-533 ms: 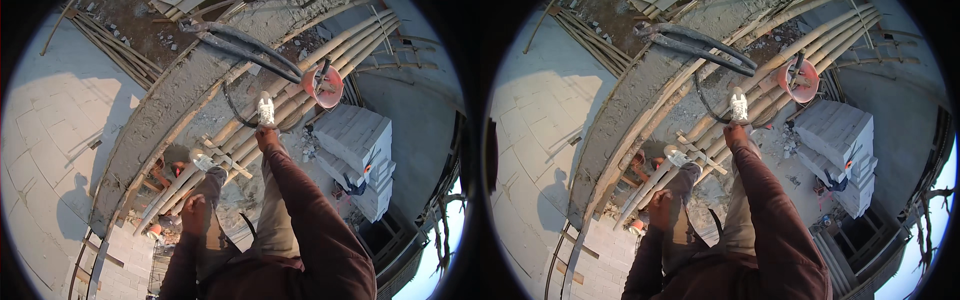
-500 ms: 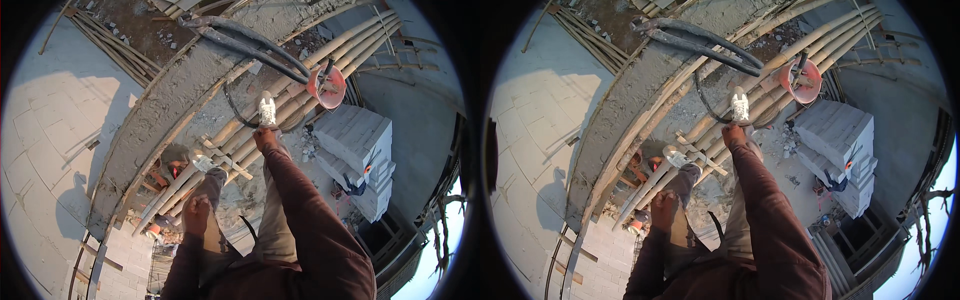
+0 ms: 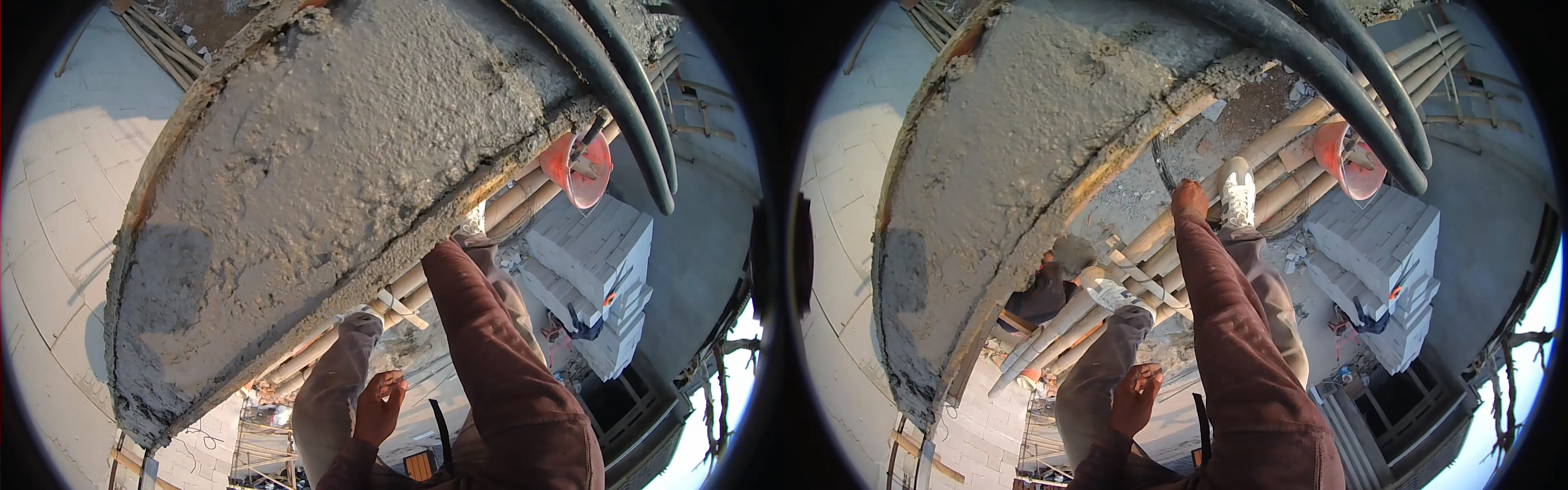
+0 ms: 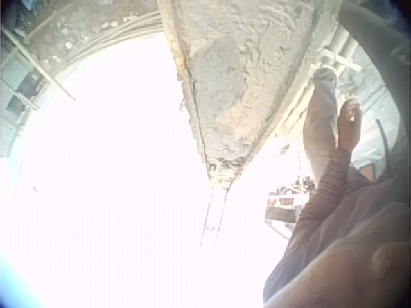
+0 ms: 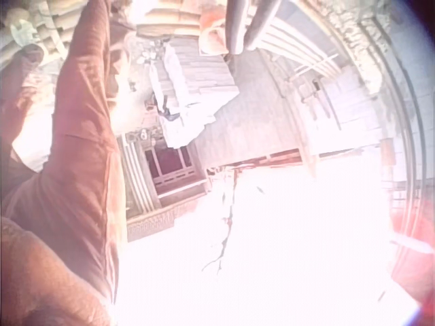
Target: The person positions a long metal track against a concrete beam and then uses a pair of pliers to twist a wire, securing the track to the structure.
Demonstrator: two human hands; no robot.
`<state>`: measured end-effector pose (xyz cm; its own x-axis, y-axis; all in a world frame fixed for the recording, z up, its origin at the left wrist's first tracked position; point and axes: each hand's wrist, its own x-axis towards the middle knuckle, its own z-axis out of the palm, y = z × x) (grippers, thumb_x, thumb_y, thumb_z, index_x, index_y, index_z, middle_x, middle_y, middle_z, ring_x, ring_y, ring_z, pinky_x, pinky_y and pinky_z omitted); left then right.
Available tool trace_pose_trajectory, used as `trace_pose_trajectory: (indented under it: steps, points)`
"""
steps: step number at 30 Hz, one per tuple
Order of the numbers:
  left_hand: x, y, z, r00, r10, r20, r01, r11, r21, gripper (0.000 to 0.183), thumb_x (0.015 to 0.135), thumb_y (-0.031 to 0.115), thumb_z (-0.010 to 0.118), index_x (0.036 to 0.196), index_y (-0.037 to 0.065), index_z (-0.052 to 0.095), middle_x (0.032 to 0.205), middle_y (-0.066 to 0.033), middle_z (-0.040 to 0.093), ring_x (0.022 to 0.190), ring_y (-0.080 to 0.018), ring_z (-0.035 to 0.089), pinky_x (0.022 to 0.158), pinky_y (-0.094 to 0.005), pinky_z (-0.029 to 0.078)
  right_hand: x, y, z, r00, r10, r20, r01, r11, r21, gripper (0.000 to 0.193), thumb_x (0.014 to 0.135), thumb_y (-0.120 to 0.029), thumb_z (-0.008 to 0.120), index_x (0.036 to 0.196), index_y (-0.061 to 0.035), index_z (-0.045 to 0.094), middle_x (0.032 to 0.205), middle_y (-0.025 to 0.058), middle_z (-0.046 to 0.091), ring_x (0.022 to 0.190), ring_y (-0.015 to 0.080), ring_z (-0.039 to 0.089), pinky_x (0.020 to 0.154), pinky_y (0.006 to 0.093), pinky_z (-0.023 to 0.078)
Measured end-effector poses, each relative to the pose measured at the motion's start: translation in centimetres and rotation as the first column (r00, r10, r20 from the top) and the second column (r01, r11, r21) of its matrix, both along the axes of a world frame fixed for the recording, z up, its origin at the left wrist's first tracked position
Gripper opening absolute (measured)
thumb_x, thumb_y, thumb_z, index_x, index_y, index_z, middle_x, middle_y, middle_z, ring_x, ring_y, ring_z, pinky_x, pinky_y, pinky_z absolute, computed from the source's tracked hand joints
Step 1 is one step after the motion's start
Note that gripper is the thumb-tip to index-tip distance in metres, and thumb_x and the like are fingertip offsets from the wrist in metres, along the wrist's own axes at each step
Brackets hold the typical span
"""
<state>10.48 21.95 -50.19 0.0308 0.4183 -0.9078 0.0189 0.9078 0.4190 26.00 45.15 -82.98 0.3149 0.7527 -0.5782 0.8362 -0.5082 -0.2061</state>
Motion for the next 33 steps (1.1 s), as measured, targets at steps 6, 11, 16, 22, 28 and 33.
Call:
trace_pose_trajectory:
  steps: [6,11,16,22,28,33]
  points:
    - [0.2,-0.4,-0.5,0.999,0.021,0.051,-0.019,1.000,-0.025,0.026,0.093,0.017,0.063,0.111,-0.002,0.059,0.101,-0.0092,0.066,0.094,-0.0133,0.062,0.082,-0.0278,0.049,0.9,-0.4,-0.7,0.999,-0.026,0.025,0.026,0.999,0.031,0.021,0.087,-0.017,0.050,0.097,-0.0064,0.066,0.103,0.0180,0.066,0.096,0.0381,0.064,0.082,0.0476,0.050]
    - [0.0,-1.0,-1.0,0.996,0.034,0.080,-0.034,0.999,-0.003,0.029,0.092,0.016,0.064,0.113,-0.002,0.059,0.103,-0.0121,0.067,0.097,-0.0168,0.064,0.080,-0.0280,0.050,0.7,-2.8,1.8,0.993,0.101,0.058,-0.110,0.977,0.181,0.016,0.088,-0.016,0.048,0.091,-0.0036,0.058,0.093,0.0188,0.063,0.093,0.0404,0.060,0.083,0.0511,0.045]
    - [0.5,-0.4,-0.6,0.996,0.041,0.083,-0.043,0.999,0.016,0.029,0.092,0.019,0.064,0.112,-0.001,0.059,0.101,-0.0090,0.066,0.095,-0.0146,0.063,0.084,-0.0284,0.048,0.3,-4.5,4.8,0.989,0.087,-0.123,-0.045,0.949,0.313,0.014,0.085,-0.013,0.054,0.095,-0.0044,0.049,0.087,0.0208,0.061,0.090,0.0423,0.058,0.079,0.0516,0.045]
    - [1.1,-0.4,-1.5,0.993,0.062,0.104,-0.072,0.993,0.091,0.026,0.092,0.018,0.063,0.109,-0.001,0.059,0.098,-0.0082,0.066,0.092,-0.0131,0.062,0.082,-0.0280,0.048,-5.5,-3.3,8.4,0.978,0.089,-0.190,-0.025,0.949,0.315,0.012,0.085,-0.014,0.055,0.091,-0.0062,0.047,0.080,0.0200,0.061,0.084,0.0389,0.059,0.076,0.0496,0.042]
    - [0.1,-0.4,-2.6,0.986,0.148,0.072,-0.153,0.985,0.082,0.027,0.093,0.021,0.061,0.107,-0.002,0.061,0.094,-0.0083,0.066,0.087,-0.0129,0.061,0.081,-0.0276,0.047,-8.7,-7.4,12.9,0.966,0.049,-0.254,0.015,0.969,0.245,0.011,0.085,-0.014,0.056,0.090,-0.0058,0.050,0.081,0.0180,0.063,0.082,0.0365,0.060,0.077,0.0476,0.041]
    - [0.7,1.4,-1.3,0.980,0.193,0.058,-0.193,0.981,-0.001,0.028,0.094,0.024,0.061,0.104,-0.002,0.061,0.093,-0.0069,0.064,0.091,-0.0142,0.063,0.081,-0.0286,0.047,-6.4,-9.7,12.3,0.919,0.125,-0.374,-0.041,0.974,0.224,0.022,0.086,-0.015,0.057,0.105,-0.0048,0.053,0.092,0.0207,0.063,0.091,0.0398,0.060,0.088,0.0482,0.043]
